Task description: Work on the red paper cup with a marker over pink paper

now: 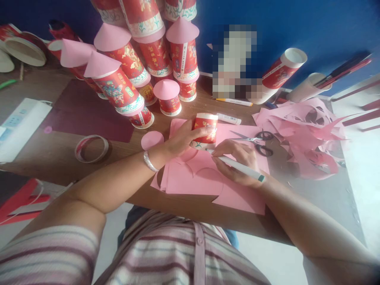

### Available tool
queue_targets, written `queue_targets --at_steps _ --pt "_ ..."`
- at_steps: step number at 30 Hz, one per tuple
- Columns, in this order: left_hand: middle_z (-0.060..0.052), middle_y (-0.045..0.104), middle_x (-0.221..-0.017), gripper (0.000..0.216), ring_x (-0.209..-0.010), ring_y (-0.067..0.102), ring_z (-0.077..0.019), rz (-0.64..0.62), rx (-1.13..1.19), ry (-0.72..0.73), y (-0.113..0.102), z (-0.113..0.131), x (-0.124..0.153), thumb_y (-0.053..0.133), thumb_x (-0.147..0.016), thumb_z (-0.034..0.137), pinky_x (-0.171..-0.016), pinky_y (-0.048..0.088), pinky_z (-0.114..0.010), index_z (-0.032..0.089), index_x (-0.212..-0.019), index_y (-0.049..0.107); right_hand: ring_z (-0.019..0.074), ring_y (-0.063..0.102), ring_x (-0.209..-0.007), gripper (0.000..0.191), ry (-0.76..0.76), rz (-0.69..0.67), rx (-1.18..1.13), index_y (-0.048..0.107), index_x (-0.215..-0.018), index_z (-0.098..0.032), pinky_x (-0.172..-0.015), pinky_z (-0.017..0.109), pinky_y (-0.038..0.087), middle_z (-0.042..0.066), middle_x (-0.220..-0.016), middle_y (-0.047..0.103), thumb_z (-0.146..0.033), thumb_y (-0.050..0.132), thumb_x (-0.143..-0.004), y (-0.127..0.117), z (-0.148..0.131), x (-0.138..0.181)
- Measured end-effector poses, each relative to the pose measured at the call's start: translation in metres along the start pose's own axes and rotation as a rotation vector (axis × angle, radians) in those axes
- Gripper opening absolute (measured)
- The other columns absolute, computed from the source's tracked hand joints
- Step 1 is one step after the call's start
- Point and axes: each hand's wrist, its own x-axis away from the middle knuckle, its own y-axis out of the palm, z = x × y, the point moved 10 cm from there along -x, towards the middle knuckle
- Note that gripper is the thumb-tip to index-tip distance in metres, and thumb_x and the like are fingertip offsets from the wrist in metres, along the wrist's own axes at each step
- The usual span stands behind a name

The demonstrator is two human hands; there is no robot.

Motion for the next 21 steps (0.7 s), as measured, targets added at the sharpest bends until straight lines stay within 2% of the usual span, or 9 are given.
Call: queue_targets --at_steps 11,15,21 --pt "-0.004 0.08 -0.109 0.054 -0.092 0.078 -0.0175 -0.013 -0.025 0.011 0.0008 -0.0004 0.0 0.098 -0.084 0.044 -0.072 0.06 -0.024 0.02 -0.123 0.07 0.0164 0.077 -0.072 0.019 0.0 0.003 -0.011 0.066 -0.111 -0.027 -0.063 0.029 0.064 0.0 -0.09 0.08 -0.009 0.07 -0.106 0.0008 0.0012 0.001" --pt "-0.005 0.08 -0.113 0.055 -0.1 0.08 -0.0208 -0.021 -0.023 0.008 0.0007 -0.0028 -0.0017 0.098 -0.084 0.043 -0.075 0.062 -0.026 0.02 -0.125 0.07 0.0158 0.077 -0.071 0.018 -0.003 -0.012 -0.013 0.066 -0.111 -0.027 -0.063 0.029 0.063 0.0 -0.089 0.08 -0.009 0.069 -0.106 0.0012 0.0012 0.0012" --pt "-0.007 0.082 -0.116 0.053 -0.103 0.081 -0.0229 -0.023 -0.059 0.025 0.0016 -0.0006 -0.001 0.096 -0.086 0.049 -0.078 0.063 -0.029 0.02 -0.123 0.071 0.0162 0.077 -0.071 0.016 0.01 -0.024 0.005 0.067 -0.109 -0.027 -0.062 0.029 0.061 0.0 -0.089 0.081 -0.012 0.069 -0.107 0.0018 0.0036 0.0023"
